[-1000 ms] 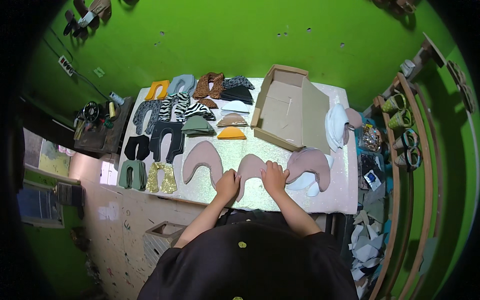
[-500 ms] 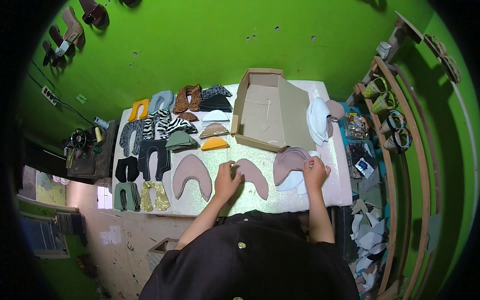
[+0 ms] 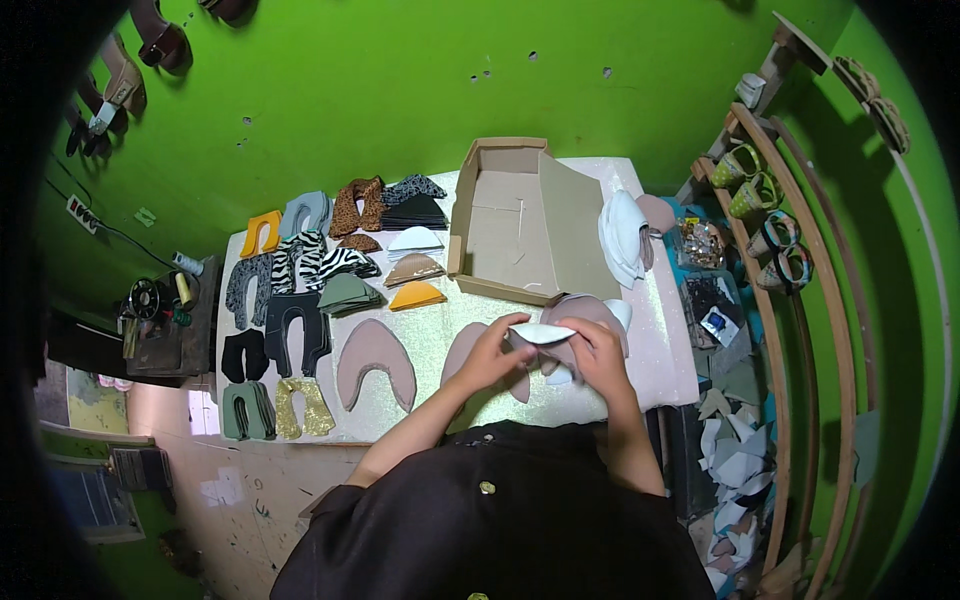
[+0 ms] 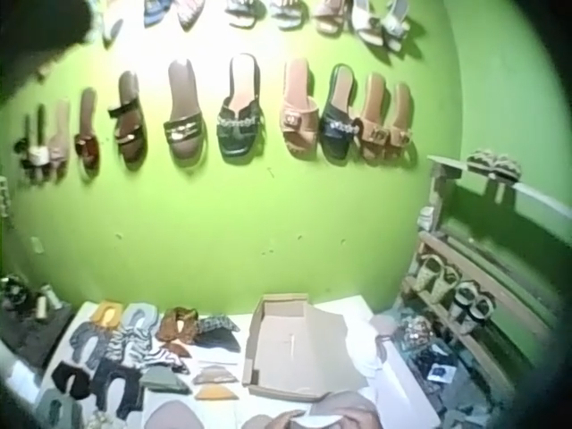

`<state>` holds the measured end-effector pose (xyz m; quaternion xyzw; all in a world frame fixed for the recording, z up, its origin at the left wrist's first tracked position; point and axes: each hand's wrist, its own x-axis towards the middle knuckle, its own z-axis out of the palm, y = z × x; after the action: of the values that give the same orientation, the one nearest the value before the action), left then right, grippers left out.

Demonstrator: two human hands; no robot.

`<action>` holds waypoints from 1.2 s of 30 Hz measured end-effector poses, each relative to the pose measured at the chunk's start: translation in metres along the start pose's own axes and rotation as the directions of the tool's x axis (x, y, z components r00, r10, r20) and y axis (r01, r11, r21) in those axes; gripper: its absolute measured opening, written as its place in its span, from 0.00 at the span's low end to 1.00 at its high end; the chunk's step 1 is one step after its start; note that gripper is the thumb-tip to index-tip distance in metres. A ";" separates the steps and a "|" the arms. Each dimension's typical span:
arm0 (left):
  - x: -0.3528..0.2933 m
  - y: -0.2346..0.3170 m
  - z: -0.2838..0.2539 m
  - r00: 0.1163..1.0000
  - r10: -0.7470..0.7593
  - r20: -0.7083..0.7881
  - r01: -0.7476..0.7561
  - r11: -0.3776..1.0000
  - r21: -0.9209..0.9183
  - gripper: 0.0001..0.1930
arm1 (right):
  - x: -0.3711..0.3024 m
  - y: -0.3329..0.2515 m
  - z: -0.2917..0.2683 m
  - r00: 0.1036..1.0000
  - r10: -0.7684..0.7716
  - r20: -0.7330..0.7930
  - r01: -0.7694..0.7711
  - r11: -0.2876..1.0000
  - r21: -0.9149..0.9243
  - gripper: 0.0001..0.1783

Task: The recorder is sorting, aligning, and inspecting various fabric and leather shoe upper components on a worktable in a workshop.

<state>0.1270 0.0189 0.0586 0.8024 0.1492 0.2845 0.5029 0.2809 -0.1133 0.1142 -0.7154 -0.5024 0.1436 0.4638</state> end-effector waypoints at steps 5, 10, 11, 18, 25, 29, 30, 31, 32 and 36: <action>-0.024 -0.016 -0.030 0.930 -0.366 -0.013 0.360 0.919 -0.163 0.12 | 0.000 0.045 0.061 0.952 0.291 -0.098 -0.262 0.936 0.233 0.15; -0.069 -0.038 -0.052 0.830 -0.538 -0.149 0.550 0.833 0.055 0.14 | -0.008 0.048 0.116 0.936 0.320 0.150 -0.321 0.947 -0.018 0.19; -0.076 -0.041 -0.052 0.819 -0.545 -0.179 0.570 0.807 0.152 0.15 | -0.008 0.045 0.121 0.914 0.342 0.217 -0.318 0.938 -0.139 0.20; -0.089 -0.048 -0.043 0.855 -0.461 -0.238 0.518 0.739 0.430 0.19 | -0.008 0.071 0.148 0.983 0.091 0.162 -0.044 0.962 -0.271 0.20; -0.086 -0.038 -0.045 0.923 -0.297 -0.245 0.385 0.695 0.607 0.17 | -0.004 0.041 0.125 0.996 -0.037 -0.086 -0.013 0.855 -0.518 0.27; -0.072 -0.036 -0.038 0.988 -0.094 -0.124 0.152 0.757 0.635 0.22 | 0.002 0.064 0.088 0.895 0.043 -0.444 -0.318 0.760 -0.566 0.29; -0.068 -0.036 -0.036 0.989 -0.091 -0.119 0.147 0.759 0.634 0.22 | 0.004 0.070 0.075 0.853 0.086 -0.515 -0.404 0.733 -0.547 0.29; -0.065 -0.035 -0.034 0.993 -0.068 -0.101 0.117 0.773 0.624 0.21 | 0.004 0.074 0.062 0.804 0.124 -0.582 -0.485 0.703 -0.521 0.29; -0.061 -0.034 -0.033 0.995 -0.044 -0.084 0.087 0.785 0.614 0.21 | 0.003 0.078 0.052 0.802 0.123 -0.584 -0.487 0.701 -0.521 0.29; -0.041 -0.028 -0.028 0.999 -0.002 -0.045 0.027 0.819 0.572 0.18 | -0.006 0.096 0.020 0.859 0.312 -0.406 -0.494 0.715 -0.495 0.19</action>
<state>0.0788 0.0306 0.0306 0.9091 0.2445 0.2394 0.2376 0.3208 -0.1140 0.0248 -0.9282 -0.2768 -0.0263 0.2472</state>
